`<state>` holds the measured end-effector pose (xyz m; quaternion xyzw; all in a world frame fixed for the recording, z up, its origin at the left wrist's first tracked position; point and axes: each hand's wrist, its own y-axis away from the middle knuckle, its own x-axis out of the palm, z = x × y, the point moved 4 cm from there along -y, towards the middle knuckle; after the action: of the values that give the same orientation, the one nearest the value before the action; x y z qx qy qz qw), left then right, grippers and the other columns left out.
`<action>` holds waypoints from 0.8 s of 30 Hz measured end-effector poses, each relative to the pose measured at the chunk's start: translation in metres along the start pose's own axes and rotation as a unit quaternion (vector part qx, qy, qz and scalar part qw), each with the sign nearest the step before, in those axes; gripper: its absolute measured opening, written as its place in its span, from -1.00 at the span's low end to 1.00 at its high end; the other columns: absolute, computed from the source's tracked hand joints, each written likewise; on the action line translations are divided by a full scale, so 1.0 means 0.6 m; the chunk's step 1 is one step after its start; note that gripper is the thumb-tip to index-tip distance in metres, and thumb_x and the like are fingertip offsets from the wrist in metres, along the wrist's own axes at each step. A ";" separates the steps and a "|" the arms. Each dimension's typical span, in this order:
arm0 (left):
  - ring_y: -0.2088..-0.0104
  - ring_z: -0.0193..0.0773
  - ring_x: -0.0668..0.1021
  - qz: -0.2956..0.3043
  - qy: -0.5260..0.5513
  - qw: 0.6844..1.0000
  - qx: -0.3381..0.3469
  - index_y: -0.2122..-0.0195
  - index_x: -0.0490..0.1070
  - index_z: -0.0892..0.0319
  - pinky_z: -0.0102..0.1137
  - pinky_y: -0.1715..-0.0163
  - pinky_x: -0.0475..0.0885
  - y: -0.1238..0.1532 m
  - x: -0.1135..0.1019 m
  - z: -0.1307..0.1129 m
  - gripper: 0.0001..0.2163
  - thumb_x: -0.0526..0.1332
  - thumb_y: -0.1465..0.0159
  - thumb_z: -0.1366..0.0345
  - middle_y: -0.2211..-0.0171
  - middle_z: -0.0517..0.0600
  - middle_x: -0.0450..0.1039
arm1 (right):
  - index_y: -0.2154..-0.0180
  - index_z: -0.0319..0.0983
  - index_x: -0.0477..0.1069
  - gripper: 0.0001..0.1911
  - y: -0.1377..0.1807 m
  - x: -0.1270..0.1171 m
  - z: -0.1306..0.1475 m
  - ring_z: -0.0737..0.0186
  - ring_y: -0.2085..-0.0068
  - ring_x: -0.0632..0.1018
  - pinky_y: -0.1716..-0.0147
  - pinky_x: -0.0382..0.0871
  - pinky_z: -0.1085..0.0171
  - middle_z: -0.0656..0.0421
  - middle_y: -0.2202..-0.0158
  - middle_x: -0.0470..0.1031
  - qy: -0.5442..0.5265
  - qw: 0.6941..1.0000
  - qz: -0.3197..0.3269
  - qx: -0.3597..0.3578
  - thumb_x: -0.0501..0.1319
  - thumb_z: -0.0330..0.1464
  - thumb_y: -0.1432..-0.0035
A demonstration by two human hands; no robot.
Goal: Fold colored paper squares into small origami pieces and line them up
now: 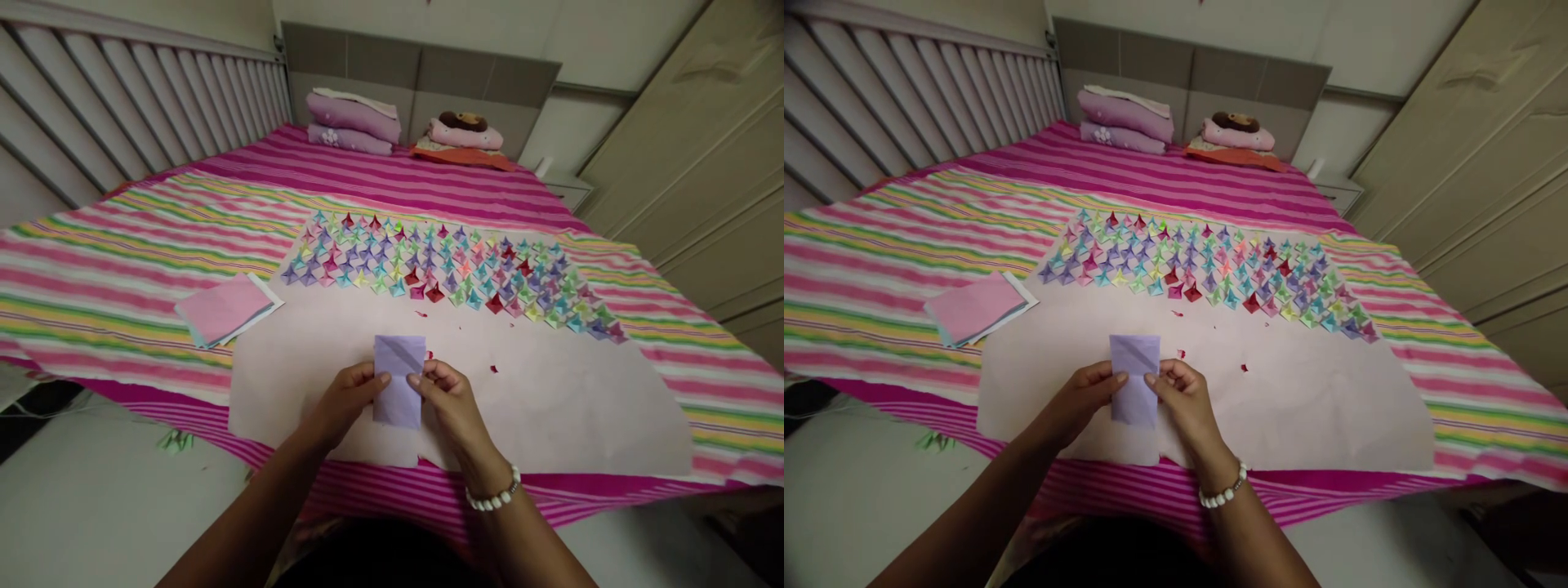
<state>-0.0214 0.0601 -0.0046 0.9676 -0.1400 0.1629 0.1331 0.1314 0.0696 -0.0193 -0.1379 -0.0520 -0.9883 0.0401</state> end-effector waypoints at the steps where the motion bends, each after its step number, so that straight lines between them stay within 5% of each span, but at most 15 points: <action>1: 0.30 -0.17 0.55 -0.015 -0.004 1.000 0.017 0.20 0.55 0.24 -0.31 0.22 0.39 -0.001 -0.003 -0.002 -0.74 0.32 -0.11 0.23 0.31 0.07 0.58 | 0.41 -0.19 0.52 -0.83 0.001 -0.001 0.004 0.32 0.51 0.40 0.46 0.30 0.31 0.25 0.54 0.46 0.016 1.000 -0.001 -0.017 0.41 -0.27 0.07; 4: 0.18 -0.14 0.54 -0.099 -0.020 0.993 0.062 0.16 0.53 0.20 -0.31 0.12 0.36 -0.003 -0.020 -0.005 -0.68 0.39 -0.03 0.30 0.22 0.06 0.57 | 0.36 -0.16 0.53 -0.92 0.010 -0.004 0.029 0.23 0.36 0.47 0.35 0.35 0.24 0.18 0.39 0.51 0.095 0.986 -0.027 -0.136 0.34 -0.33 -0.02; 7: 0.23 -0.18 0.54 -0.154 -0.016 0.987 0.036 0.21 0.54 0.21 -0.33 0.16 0.37 -0.002 -0.032 0.005 -0.71 0.38 -0.05 0.22 0.26 0.06 0.56 | 0.31 -0.13 0.53 -0.89 0.031 0.000 0.058 0.11 0.17 0.49 0.18 0.37 0.11 0.10 0.24 0.51 0.217 0.927 -0.078 -0.297 0.24 -0.41 -0.12; 11: 0.27 -0.14 0.57 -0.050 0.181 0.979 -0.073 0.15 0.50 0.25 -0.27 0.18 0.43 0.000 -0.010 0.021 -0.52 0.17 -0.17 -0.09 0.23 0.15 0.55 | 0.23 -0.06 0.53 -0.73 0.057 0.022 0.067 0.06 0.10 0.46 0.13 0.36 0.00 0.10 0.15 0.49 0.365 0.824 -0.087 -0.425 0.18 -0.52 -0.12; 14: 0.13 -0.04 0.56 0.008 0.287 0.953 -0.095 0.04 0.43 0.25 -0.18 0.09 0.44 0.006 0.005 0.014 -0.45 0.10 -0.20 -0.14 0.12 0.18 0.53 | 0.25 -0.05 0.53 -0.71 0.064 0.036 0.059 0.02 0.02 0.41 0.08 0.33 -0.04 0.13 0.06 0.46 0.410 0.784 -0.048 -0.464 0.19 -0.55 -0.10; 19: 0.02 -0.09 0.51 -0.034 0.241 0.968 -0.060 0.13 0.48 0.13 -0.25 0.05 0.47 0.008 -0.003 0.013 -0.76 0.26 -0.17 0.25 0.13 0.04 0.55 | 0.26 -0.06 0.52 -0.72 0.062 0.034 0.053 -0.03 -0.08 0.33 0.01 0.28 -0.09 0.13 -0.05 0.39 0.427 0.775 -0.059 -0.462 0.17 -0.55 -0.11; 24: -0.07 -0.03 0.46 -0.057 0.239 0.969 -0.020 0.20 0.49 0.10 -0.19 0.02 0.45 0.001 0.001 0.022 -0.79 0.26 -0.16 0.18 0.17 0.03 0.57 | 0.05 -0.06 0.45 -0.63 0.063 0.035 0.048 -0.05 -0.11 0.32 -0.03 0.27 -0.08 0.08 -0.11 0.31 0.452 0.764 -0.082 -0.453 0.20 -0.50 -0.10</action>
<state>-0.0172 0.0552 -0.0164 0.9041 -0.0520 0.3790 0.1906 0.1225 0.0340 0.0174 0.3270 0.4152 -0.8442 -0.0893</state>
